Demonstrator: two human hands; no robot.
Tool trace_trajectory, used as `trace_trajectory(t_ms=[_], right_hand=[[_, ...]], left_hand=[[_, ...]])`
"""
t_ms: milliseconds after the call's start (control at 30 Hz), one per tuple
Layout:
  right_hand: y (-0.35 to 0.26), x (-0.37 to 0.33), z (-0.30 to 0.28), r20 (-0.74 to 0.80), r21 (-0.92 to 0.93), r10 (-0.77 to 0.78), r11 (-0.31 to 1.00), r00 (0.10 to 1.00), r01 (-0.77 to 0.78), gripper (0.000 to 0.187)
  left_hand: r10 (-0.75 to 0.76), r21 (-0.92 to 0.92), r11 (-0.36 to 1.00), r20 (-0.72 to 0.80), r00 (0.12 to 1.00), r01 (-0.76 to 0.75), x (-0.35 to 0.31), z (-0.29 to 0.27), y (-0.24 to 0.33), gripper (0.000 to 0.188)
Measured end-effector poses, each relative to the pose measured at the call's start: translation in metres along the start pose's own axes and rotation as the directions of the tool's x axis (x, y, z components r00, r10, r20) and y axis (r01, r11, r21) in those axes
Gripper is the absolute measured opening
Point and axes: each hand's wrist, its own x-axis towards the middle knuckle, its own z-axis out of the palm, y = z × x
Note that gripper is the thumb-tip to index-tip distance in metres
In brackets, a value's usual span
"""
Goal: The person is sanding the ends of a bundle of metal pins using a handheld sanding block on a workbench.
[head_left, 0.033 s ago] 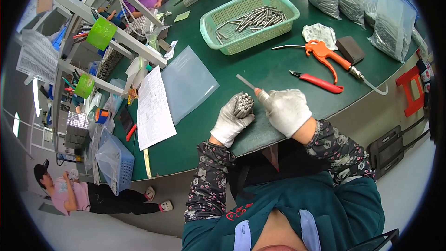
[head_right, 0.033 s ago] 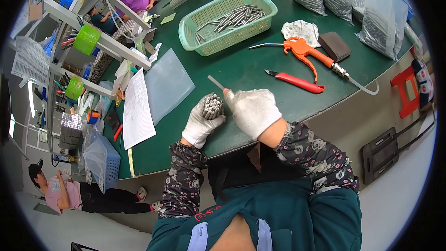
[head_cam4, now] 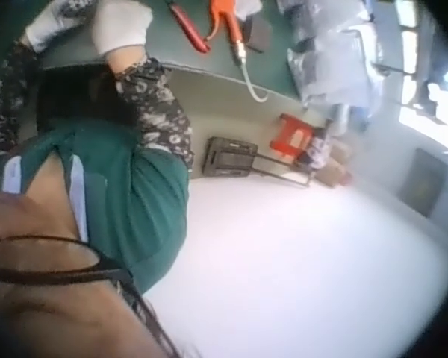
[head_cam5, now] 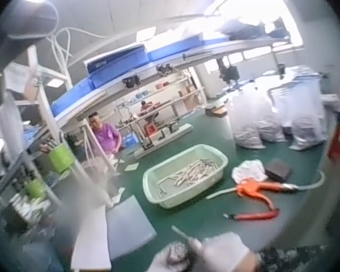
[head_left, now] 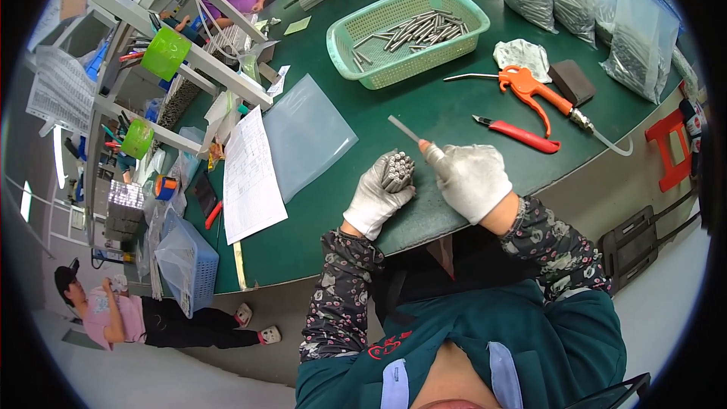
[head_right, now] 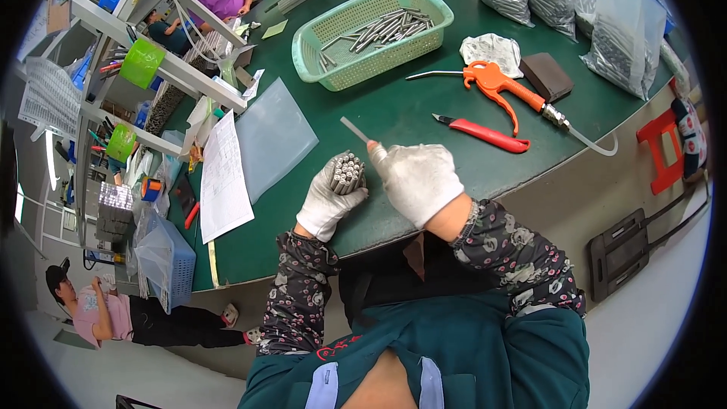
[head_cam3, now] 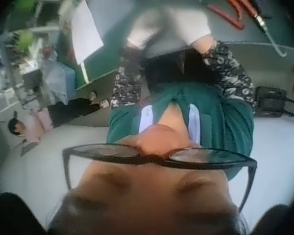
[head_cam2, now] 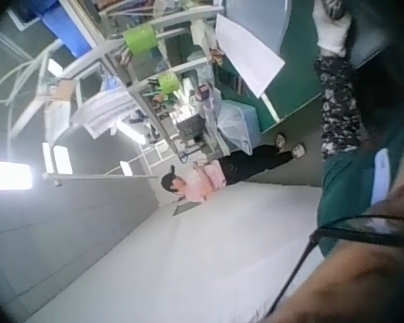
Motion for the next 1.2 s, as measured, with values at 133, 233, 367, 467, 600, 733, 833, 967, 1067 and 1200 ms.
trace_trajectory(t_ms=[133, 233, 367, 467, 600, 733, 833, 967, 1067, 1200], right_hand=[[0.002, -0.013, -0.005, -0.064, 0.034, -0.011, 0.999, 0.998, 0.013, 0.043], [-0.003, -0.020, -0.005, -0.050, 0.069, -0.018, 0.997, 0.999, 0.021, 0.047], [-0.008, -0.020, -0.005, -0.025, 0.086, -0.054, 0.995, 0.998, 0.056, 0.046], [-0.008, -0.021, -0.004, 0.000, 0.067, -0.090, 0.994, 0.996, 0.090, 0.047], [0.001, -0.032, -0.005, -0.047, -0.060, -0.229, 0.972, 0.972, 0.226, 0.048], [0.025, -0.051, -0.005, 0.044, -0.135, -0.242, 0.960, 0.969, 0.245, 0.048], [0.027, -0.044, -0.007, -0.045, -0.023, -0.154, 0.988, 0.987, 0.153, 0.051], [0.018, -0.035, -0.004, -0.114, 0.136, -0.118, 0.982, 0.986, 0.133, 0.050], [0.012, -0.033, -0.006, -0.121, 0.152, -0.097, 0.982, 0.988, 0.115, 0.048], [0.001, -0.026, 0.005, -0.147, 0.272, -0.070, 0.956, 0.987, 0.108, 0.053]], left_hand=[[-0.021, -0.013, 1.000, 0.037, 0.999, 0.021, 0.001, -0.001, -0.001, 0.063], [-0.020, -0.053, 0.998, 0.010, 1.000, 0.021, -0.001, 0.001, 0.004, 0.060], [-0.024, -0.023, 0.999, 0.056, 0.998, 0.025, 0.002, -0.001, 0.003, 0.055], [-0.024, -0.063, 0.998, 0.086, 0.996, 0.029, 0.001, 0.000, 0.008, 0.052], [-0.013, -0.126, 0.992, 0.128, 0.992, 0.030, -0.003, -0.004, 0.009, 0.044], [-0.147, -0.219, 0.961, 0.114, 0.983, 0.169, -0.004, -0.016, 0.016, 0.050], [-0.023, -0.229, 0.972, 0.104, 0.994, 0.047, -0.005, -0.010, 0.012, 0.052], [-0.126, -0.198, 0.969, 0.123, 0.984, 0.148, -0.003, -0.010, 0.015, 0.054], [-0.037, -0.234, 0.970, 0.108, 0.993, 0.062, 0.000, -0.007, 0.011, 0.053], [-0.097, -0.224, 0.967, 0.103, 0.990, 0.118, -0.002, -0.013, 0.014, 0.050]])
